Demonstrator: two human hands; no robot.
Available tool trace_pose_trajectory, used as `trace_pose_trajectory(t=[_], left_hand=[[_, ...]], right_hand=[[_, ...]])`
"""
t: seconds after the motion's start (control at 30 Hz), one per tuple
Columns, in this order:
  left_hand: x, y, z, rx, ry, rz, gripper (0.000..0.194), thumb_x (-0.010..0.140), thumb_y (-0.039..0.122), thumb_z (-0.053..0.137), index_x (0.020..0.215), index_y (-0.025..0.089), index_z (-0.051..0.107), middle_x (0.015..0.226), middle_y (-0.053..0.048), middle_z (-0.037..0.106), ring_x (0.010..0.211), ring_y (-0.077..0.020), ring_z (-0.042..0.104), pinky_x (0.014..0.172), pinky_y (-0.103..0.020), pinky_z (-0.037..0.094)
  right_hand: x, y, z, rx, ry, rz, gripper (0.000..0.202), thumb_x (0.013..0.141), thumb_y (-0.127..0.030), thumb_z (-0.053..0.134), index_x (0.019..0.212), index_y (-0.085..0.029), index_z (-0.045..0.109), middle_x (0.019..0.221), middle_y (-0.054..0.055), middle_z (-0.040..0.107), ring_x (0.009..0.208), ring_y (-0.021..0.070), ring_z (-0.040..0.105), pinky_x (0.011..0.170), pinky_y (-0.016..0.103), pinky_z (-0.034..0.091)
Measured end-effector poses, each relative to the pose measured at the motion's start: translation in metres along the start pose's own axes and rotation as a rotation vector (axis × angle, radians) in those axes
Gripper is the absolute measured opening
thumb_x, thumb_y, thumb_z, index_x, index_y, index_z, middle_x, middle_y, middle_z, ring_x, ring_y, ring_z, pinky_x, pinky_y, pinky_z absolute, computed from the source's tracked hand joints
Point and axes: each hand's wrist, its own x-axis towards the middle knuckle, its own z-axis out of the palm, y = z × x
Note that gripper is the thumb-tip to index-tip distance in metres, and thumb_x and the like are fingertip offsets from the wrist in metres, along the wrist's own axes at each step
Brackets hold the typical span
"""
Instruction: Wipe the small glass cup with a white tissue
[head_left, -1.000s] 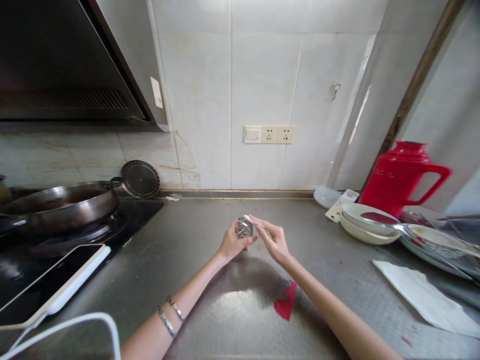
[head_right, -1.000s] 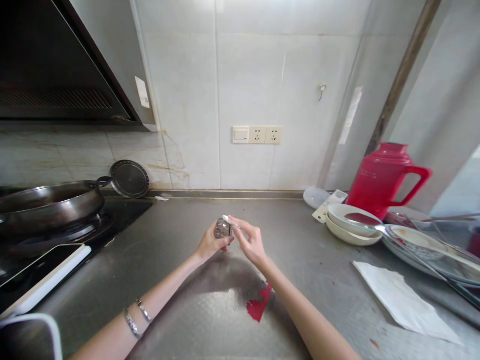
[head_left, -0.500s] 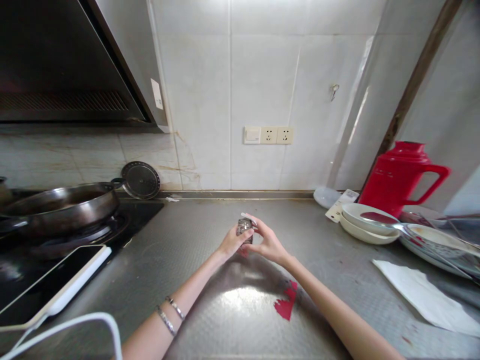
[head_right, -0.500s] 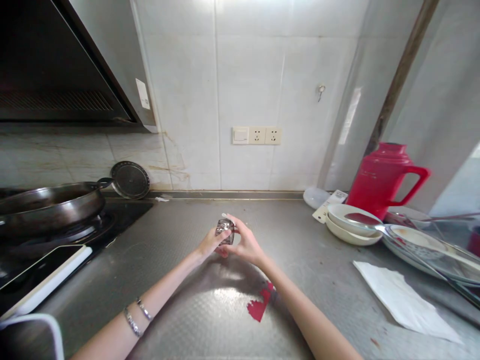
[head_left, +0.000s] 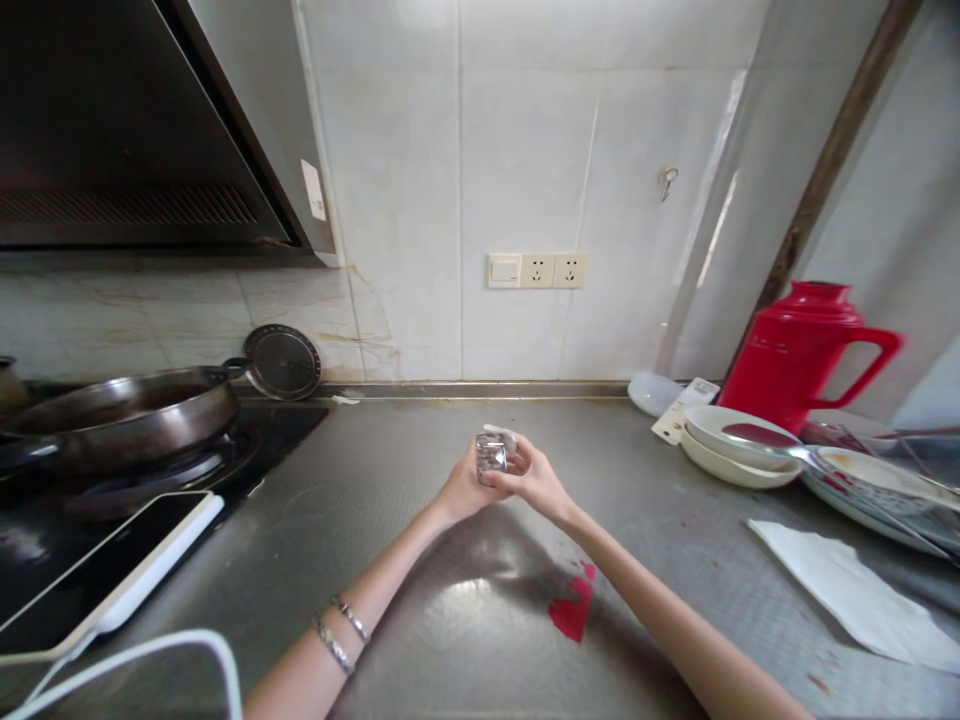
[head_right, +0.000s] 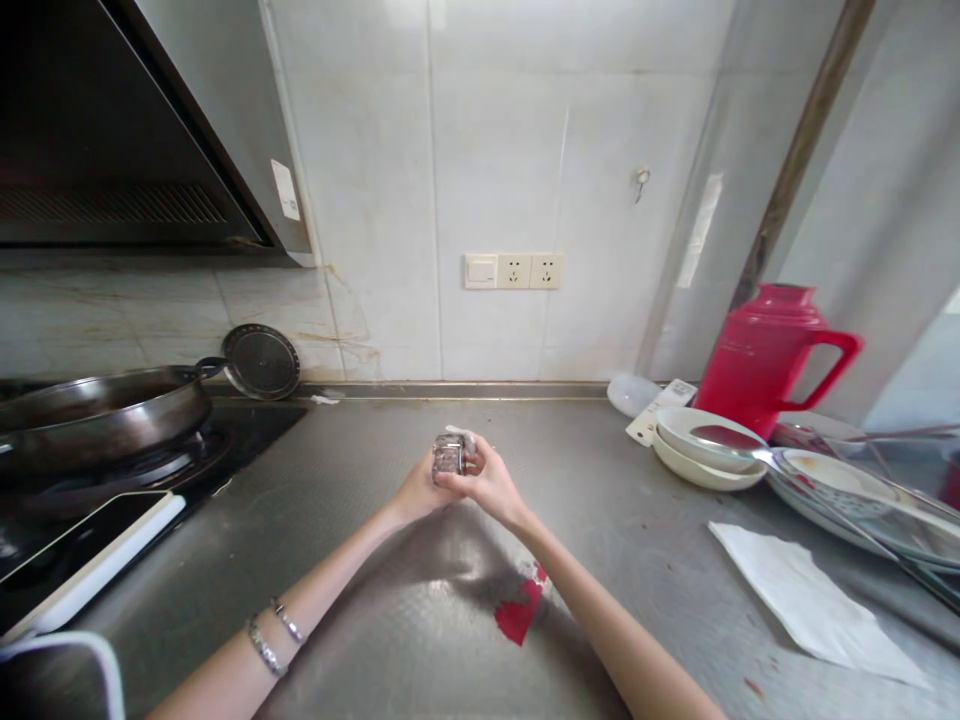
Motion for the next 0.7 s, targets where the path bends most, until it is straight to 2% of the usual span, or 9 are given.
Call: trace_pose_trajectory(t=[0.13, 0.23, 0.33, 0.47, 0.53, 0.6, 0.7], left_hand=[[-0.002, 0.002, -0.001, 0.120, 0.107, -0.020, 0.062, 0.063, 0.025, 0.078, 0.117, 0.016, 0.049, 0.107, -0.010, 0.067, 0.094, -0.0225, 0.065, 0.082, -0.033, 0.051], [-0.003, 0.002, -0.001, 0.175, 0.134, -0.018, 0.067, 0.062, 0.025, 0.078, 0.121, 0.016, 0.045, 0.104, -0.008, 0.067, 0.087, -0.0203, 0.065, 0.076, -0.030, 0.051], [-0.004, 0.000, 0.001, 0.168, 0.123, 0.008, 0.075, 0.060, 0.020, 0.077, 0.125, 0.017, 0.041, 0.107, -0.008, 0.065, 0.089, -0.0203, 0.064, 0.077, -0.030, 0.050], [-0.006, -0.004, 0.004, 0.178, 0.102, 0.057, 0.077, 0.058, 0.015, 0.076, 0.126, 0.018, 0.040, 0.113, -0.009, 0.062, 0.097, -0.0218, 0.062, 0.083, -0.032, 0.049], [-0.007, -0.005, 0.006, 0.202, 0.101, 0.042, 0.076, 0.058, 0.015, 0.075, 0.125, 0.017, 0.040, 0.108, -0.008, 0.063, 0.094, -0.0219, 0.062, 0.082, -0.033, 0.049], [-0.007, -0.004, 0.007, 0.216, 0.103, 0.039, 0.074, 0.058, 0.015, 0.075, 0.124, 0.017, 0.041, 0.107, -0.008, 0.063, 0.093, -0.0224, 0.062, 0.081, -0.034, 0.050], [-0.006, -0.005, 0.009, 0.219, 0.102, 0.100, 0.066, 0.059, 0.013, 0.073, 0.119, 0.016, 0.046, 0.113, -0.010, 0.061, 0.101, -0.0249, 0.061, 0.086, -0.035, 0.048]], right_hand=[[-0.002, -0.002, -0.001, -0.092, -0.013, -0.036, 0.062, 0.073, -0.031, 0.074, 0.129, -0.024, 0.049, 0.123, 0.009, 0.062, 0.110, 0.0237, 0.063, 0.088, 0.037, 0.057], [-0.001, -0.005, -0.006, -0.218, -0.005, -0.055, 0.044, 0.086, -0.037, 0.060, 0.128, -0.024, 0.053, 0.129, 0.009, 0.059, 0.115, 0.0231, 0.060, 0.093, 0.039, 0.054], [0.001, -0.005, -0.010, -0.331, 0.087, -0.117, 0.033, 0.093, -0.038, 0.048, 0.119, -0.022, 0.061, 0.124, 0.009, 0.063, 0.114, 0.0239, 0.061, 0.096, 0.042, 0.051], [-0.002, -0.003, -0.011, -0.513, 0.155, -0.286, 0.026, 0.094, -0.029, 0.047, 0.110, -0.023, 0.066, 0.114, 0.008, 0.069, 0.113, 0.0243, 0.062, 0.097, 0.042, 0.051], [-0.005, -0.003, -0.012, -0.615, 0.142, -0.385, 0.028, 0.094, -0.023, 0.044, 0.112, -0.024, 0.065, 0.114, 0.007, 0.070, 0.109, 0.0227, 0.064, 0.094, 0.040, 0.053], [-0.008, -0.004, -0.012, -0.693, 0.076, -0.502, 0.034, 0.093, -0.017, 0.040, 0.117, -0.025, 0.063, 0.117, 0.007, 0.068, 0.112, 0.0208, 0.063, 0.095, 0.039, 0.053], [-0.010, -0.005, -0.011, -0.727, -0.035, -0.638, 0.038, 0.093, -0.011, 0.037, 0.120, -0.024, 0.061, 0.120, 0.005, 0.066, 0.117, 0.0191, 0.059, 0.105, 0.042, 0.045]])
